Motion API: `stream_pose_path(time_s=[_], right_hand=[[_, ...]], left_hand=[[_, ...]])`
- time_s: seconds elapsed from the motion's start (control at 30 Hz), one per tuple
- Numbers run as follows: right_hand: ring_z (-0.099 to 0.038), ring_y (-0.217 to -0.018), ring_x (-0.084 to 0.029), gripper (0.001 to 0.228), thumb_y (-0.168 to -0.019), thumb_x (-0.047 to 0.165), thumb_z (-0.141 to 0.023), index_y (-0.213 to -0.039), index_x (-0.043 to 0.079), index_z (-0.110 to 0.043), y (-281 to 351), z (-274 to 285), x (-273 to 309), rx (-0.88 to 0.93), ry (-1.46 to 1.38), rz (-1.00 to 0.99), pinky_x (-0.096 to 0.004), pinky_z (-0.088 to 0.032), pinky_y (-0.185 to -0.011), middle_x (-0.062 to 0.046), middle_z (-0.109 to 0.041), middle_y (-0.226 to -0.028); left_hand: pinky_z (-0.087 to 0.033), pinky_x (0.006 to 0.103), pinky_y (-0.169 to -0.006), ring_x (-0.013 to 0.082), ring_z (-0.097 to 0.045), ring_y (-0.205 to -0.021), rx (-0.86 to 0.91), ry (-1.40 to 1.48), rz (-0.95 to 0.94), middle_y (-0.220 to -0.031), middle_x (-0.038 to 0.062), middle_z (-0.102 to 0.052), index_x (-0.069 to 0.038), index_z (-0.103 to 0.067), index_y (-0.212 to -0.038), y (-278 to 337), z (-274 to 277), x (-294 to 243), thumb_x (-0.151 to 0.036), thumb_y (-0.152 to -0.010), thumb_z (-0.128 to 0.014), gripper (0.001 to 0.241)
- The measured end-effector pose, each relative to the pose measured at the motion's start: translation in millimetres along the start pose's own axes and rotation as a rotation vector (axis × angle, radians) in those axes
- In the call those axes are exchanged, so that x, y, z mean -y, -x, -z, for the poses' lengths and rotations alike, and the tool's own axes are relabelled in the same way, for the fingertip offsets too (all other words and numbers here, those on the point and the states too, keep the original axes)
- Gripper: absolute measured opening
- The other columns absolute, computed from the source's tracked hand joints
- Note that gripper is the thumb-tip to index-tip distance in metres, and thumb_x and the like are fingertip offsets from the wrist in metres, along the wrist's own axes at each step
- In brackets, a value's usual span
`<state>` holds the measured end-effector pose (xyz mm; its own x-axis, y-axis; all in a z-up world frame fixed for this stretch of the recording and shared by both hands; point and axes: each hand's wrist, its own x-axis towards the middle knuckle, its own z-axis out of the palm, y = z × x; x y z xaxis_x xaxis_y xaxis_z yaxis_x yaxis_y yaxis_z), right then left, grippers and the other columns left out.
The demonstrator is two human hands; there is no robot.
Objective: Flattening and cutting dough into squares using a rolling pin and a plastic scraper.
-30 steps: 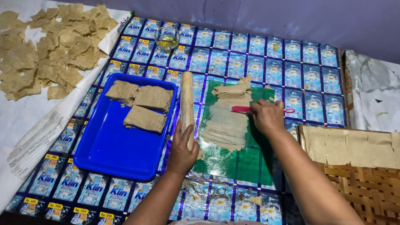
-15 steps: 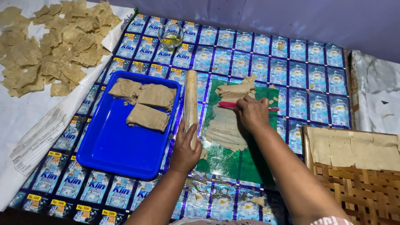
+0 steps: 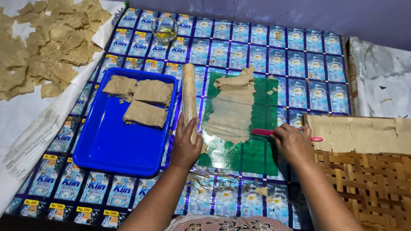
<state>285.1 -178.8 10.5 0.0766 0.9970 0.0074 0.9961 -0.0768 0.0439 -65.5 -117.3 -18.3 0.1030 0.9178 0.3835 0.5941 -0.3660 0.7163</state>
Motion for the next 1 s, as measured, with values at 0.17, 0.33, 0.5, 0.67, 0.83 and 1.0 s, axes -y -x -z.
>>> stream_pose_path(time_s=[0.17,0.33,0.5,0.67,0.83,1.0], right_hand=[[-0.068,-0.103,-0.008,0.007,-0.092,0.039,-0.060,-0.094,0.038,-0.066,5.2,-6.7,-1.5,0.003,-0.019,0.009,-0.040,-0.037,-0.106,0.014,-0.066,-0.094],[-0.068,-0.101,-0.010,0.005,-0.090,0.035,-0.061,-0.091,0.035,-0.066,1.3,-14.5,7.4,-0.017,-0.055,0.046,-0.041,-0.038,-0.105,0.012,-0.065,-0.093],[-0.067,-0.101,-0.009,0.002,-0.089,0.037,-0.062,-0.090,0.036,-0.063,-2.9,-17.3,20.7,-0.025,-0.057,0.072,-0.040,-0.038,-0.104,0.014,-0.063,-0.092],[-0.068,-0.099,-0.010,0.001,-0.089,0.035,-0.063,-0.090,0.035,-0.064,-7.2,-19.2,37.7,-0.057,-0.084,0.093,-0.039,-0.038,-0.101,0.012,-0.063,-0.091],[-0.069,-0.095,-0.014,0.006,-0.087,0.030,-0.066,-0.090,0.035,-0.065,-14.9,-19.6,59.5,-0.096,-0.130,0.135,-0.041,-0.039,-0.097,0.010,-0.065,-0.089],[-0.069,-0.094,-0.017,0.007,-0.083,0.031,-0.068,-0.090,0.032,-0.066,-26.3,-12.8,88.5,-0.120,-0.229,0.209,-0.042,-0.039,-0.093,0.008,-0.065,-0.091]], left_hand=[[-0.044,0.0529,-0.112,0.0471,-0.042,-0.141,0.009,-0.012,0.005,-0.155,0.029,-0.038,-0.016,-0.060,-0.139,3.4,-4.9,4.3,-0.011,-0.088,-0.064,0.052],[-0.045,0.0509,-0.112,0.0467,-0.043,-0.140,-0.023,-0.019,-0.021,-0.155,0.029,-0.039,-0.017,-0.061,-0.139,2.4,-4.6,4.6,-0.010,-0.087,-0.066,0.052],[-0.046,0.0522,-0.111,0.0481,-0.044,-0.139,-0.026,-0.014,-0.027,-0.154,0.031,-0.039,-0.017,-0.060,-0.139,1.7,-3.7,4.4,-0.009,-0.087,-0.065,0.052],[-0.046,0.0525,-0.110,0.0480,-0.044,-0.139,-0.010,-0.007,-0.004,-0.154,0.031,-0.039,-0.016,-0.061,-0.138,1.2,-1.3,2.2,-0.010,-0.087,-0.064,0.051],[-0.047,0.0521,-0.110,0.0475,-0.043,-0.140,0.010,0.000,0.021,-0.156,0.031,-0.037,-0.016,-0.060,-0.138,1.6,2.4,-1.1,-0.010,-0.088,-0.064,0.051],[-0.048,0.0517,-0.109,0.0482,-0.043,-0.140,0.035,0.008,0.032,-0.155,0.031,-0.036,-0.015,-0.059,-0.139,0.3,2.1,-0.5,-0.011,-0.089,-0.064,0.050]])
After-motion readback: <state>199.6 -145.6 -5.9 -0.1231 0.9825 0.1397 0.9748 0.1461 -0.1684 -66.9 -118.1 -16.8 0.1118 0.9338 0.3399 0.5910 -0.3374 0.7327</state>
